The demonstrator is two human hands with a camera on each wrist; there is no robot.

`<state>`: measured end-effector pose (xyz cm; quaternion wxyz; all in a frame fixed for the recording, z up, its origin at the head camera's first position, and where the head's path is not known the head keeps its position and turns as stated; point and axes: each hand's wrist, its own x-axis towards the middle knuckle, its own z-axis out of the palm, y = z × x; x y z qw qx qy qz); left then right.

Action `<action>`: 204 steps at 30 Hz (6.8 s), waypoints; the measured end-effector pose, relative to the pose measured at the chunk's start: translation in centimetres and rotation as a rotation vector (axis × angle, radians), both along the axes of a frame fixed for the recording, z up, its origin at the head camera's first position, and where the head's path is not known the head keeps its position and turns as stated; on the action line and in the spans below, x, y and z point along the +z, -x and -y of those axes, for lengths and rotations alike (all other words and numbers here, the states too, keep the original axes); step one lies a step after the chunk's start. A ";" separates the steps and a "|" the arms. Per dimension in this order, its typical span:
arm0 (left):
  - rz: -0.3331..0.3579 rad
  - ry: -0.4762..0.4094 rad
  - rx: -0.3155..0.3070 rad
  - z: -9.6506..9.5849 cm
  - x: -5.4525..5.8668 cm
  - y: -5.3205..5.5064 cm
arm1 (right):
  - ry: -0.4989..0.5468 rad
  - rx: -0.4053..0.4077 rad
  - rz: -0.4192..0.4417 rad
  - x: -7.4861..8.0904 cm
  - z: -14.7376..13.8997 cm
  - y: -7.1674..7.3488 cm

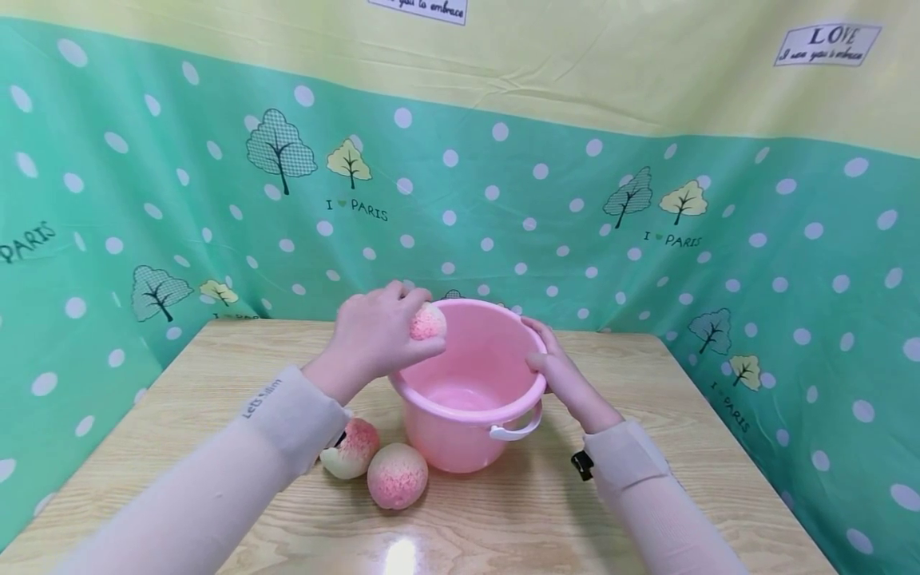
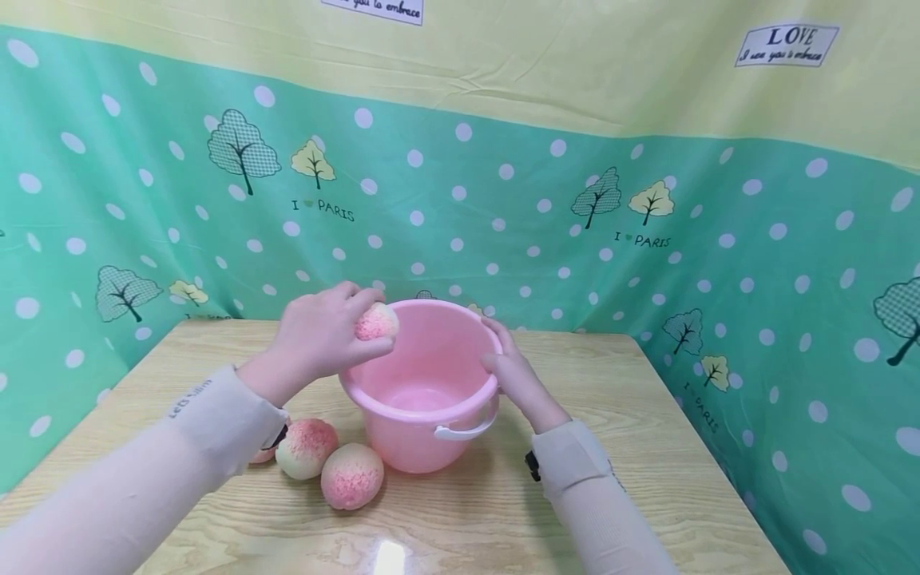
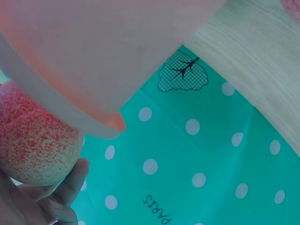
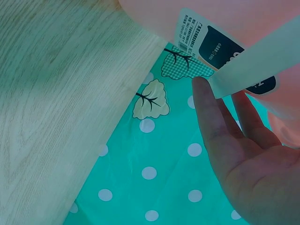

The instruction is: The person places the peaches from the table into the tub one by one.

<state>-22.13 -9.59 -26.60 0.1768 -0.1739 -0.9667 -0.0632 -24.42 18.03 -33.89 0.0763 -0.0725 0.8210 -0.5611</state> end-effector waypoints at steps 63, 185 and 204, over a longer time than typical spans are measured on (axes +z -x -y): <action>0.133 -0.236 -0.182 -3.6 -1.9 0.5 | 0.004 -0.018 0.012 -0.2 0.0 0.1; -0.007 -0.162 -0.176 0.6 -1.8 -1.8 | 0.015 -0.010 -0.001 0.0 0.1 0.0; -0.060 -0.146 -0.172 2.0 -1.7 -3.1 | 0.016 -0.014 0.006 0.0 0.1 0.0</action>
